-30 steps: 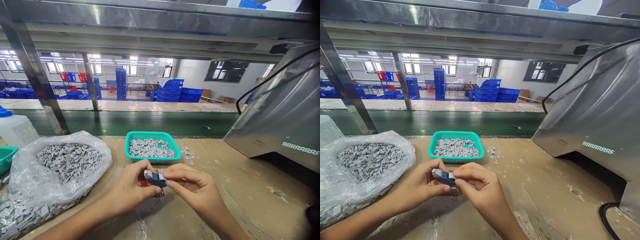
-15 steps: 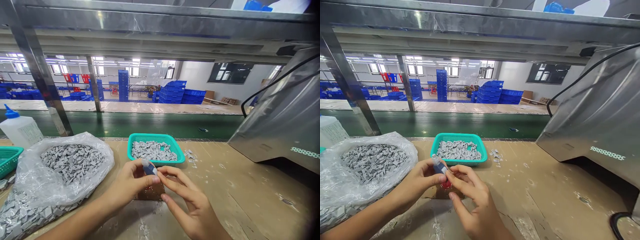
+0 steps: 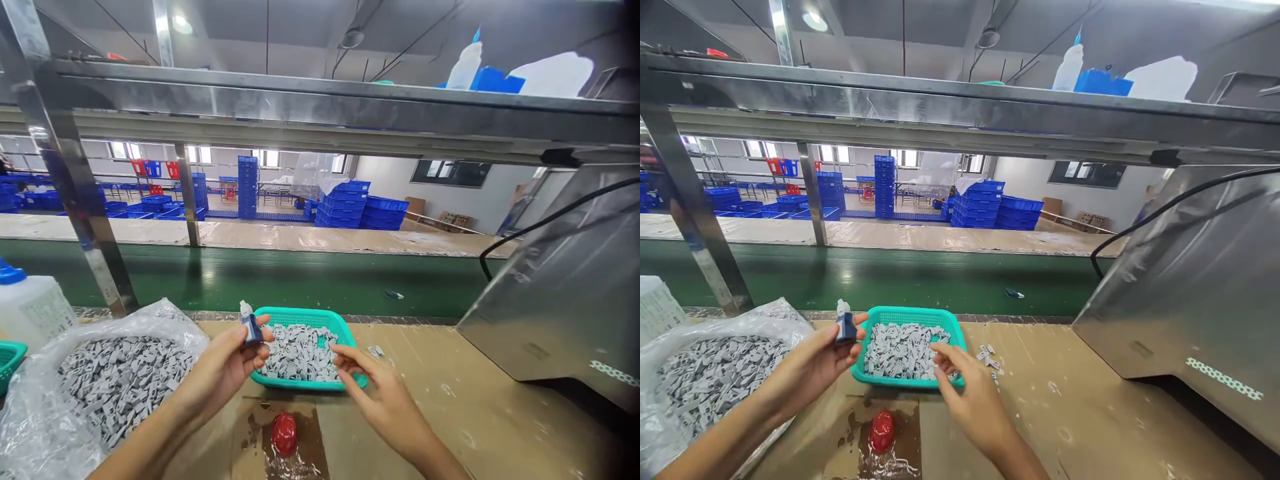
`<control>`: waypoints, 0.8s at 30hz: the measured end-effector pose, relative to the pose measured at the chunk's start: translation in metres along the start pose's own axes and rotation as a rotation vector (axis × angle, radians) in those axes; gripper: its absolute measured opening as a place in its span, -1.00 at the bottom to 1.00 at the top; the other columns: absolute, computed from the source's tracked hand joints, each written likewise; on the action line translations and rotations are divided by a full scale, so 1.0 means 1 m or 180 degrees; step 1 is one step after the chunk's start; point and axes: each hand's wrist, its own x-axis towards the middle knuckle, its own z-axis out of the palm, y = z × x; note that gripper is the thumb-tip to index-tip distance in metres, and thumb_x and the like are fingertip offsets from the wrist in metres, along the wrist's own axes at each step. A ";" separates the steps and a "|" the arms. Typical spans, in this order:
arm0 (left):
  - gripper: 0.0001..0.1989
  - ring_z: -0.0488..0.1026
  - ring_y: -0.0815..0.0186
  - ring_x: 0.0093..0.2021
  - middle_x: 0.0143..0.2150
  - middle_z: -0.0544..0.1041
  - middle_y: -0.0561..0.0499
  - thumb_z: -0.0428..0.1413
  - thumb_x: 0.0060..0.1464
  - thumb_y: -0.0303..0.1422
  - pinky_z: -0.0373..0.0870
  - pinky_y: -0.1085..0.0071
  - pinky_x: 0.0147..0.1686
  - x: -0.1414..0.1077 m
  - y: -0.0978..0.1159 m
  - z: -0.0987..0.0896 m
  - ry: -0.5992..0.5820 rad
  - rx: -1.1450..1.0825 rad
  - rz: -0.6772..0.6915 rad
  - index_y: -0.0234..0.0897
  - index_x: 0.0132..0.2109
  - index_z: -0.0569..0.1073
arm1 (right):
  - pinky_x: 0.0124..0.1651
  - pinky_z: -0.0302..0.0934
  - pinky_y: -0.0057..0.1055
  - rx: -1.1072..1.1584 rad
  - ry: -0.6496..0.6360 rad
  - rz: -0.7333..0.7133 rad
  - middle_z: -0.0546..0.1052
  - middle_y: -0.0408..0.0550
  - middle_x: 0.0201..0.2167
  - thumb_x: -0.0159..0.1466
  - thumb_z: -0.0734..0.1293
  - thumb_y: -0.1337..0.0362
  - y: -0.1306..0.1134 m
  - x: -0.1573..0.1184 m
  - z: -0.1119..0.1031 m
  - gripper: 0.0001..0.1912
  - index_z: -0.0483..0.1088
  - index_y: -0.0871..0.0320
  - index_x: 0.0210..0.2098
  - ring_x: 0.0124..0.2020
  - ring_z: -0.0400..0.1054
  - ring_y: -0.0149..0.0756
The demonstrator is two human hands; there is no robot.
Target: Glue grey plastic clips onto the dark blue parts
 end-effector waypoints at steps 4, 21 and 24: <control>-0.65 0.21 0.48 -0.54 -0.51 0.31 0.08 0.12 -0.08 -0.18 0.16 0.52 -0.48 0.035 0.007 -0.014 0.0000 0.0405 0.0280 -0.39 -0.22 0.38 | -0.20 0.27 -0.36 -0.1575 -0.0935 0.0055 0.46 0.06 -0.25 0.06 0.10 0.64 0.027 0.043 0.005 -0.63 0.38 0.22 -0.27 -0.18 0.34 -0.21; -0.64 0.04 0.49 -0.60 -0.56 0.10 0.14 -0.03 -0.05 -0.07 0.04 0.50 -0.56 0.098 0.019 -0.068 -0.0031 0.1078 0.0247 -0.33 -0.34 0.28 | -0.41 0.08 -0.44 -0.2078 -0.1530 0.0111 0.40 0.04 -0.48 -0.09 0.06 0.72 0.057 0.074 0.032 -0.68 0.25 0.21 -0.62 -0.42 0.31 -0.26; -0.62 0.04 0.48 -0.61 -0.58 0.10 0.16 -0.04 -0.05 -0.04 0.01 0.50 -0.57 0.100 0.020 -0.072 -0.0037 0.1663 0.0349 -0.32 -0.37 0.28 | -0.45 0.08 -0.45 -0.1767 -0.1325 0.0038 0.37 -0.02 -0.50 0.00 0.09 0.62 0.051 0.075 0.023 -0.74 0.19 0.16 -0.60 -0.48 0.26 -0.29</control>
